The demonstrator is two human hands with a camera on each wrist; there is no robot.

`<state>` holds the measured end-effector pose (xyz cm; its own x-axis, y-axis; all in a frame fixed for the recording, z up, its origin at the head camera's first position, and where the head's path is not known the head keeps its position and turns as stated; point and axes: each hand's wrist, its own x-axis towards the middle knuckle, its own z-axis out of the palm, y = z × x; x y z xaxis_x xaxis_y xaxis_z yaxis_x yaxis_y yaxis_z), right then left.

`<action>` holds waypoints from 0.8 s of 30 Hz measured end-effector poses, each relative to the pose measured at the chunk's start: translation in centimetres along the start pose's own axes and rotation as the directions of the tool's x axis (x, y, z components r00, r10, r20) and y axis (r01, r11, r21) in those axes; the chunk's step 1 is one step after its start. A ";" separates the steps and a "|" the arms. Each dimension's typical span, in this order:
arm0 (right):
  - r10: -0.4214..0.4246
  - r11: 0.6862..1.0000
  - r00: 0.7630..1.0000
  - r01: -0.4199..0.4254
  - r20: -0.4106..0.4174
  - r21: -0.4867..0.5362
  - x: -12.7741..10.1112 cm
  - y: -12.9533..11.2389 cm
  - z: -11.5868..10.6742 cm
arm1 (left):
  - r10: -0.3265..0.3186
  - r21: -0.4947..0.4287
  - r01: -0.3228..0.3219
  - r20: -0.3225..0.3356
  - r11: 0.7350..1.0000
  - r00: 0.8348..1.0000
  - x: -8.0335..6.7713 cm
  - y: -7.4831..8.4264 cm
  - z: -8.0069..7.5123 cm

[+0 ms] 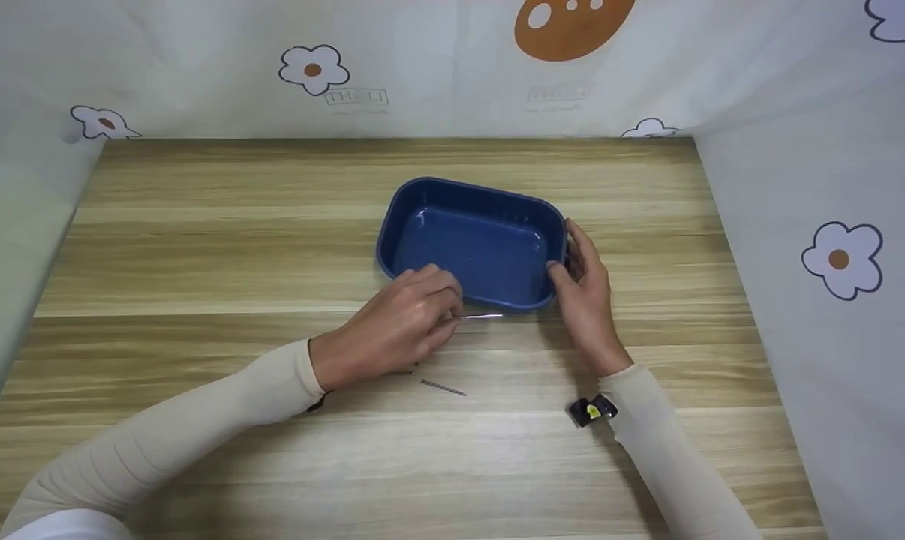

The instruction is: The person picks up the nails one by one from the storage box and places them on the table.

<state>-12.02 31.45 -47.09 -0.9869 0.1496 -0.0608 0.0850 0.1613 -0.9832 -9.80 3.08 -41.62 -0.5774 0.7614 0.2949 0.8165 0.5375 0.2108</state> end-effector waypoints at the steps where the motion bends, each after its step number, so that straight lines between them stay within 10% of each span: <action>1: 0.000 1.000 1.000 0.000 -0.001 0.002 0.0 0.0 0.0 | -0.002 -0.006 0.002 -0.005 1.000 1.000 -0.1 0.0 0.0; 24: -0.004 0.999 1.000 0.005 -0.007 0.037 0.1 -0.1 0.3 | 0.004 -0.035 -0.007 -0.067 0.999 0.998 -2.8 0.0 -0.6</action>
<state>-12.14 31.13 -47.03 -0.9863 0.1552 -0.0555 0.0754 0.1255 -0.9892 -8.13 0.72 -41.89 -0.5727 0.7377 0.3576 0.8198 0.5196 0.2409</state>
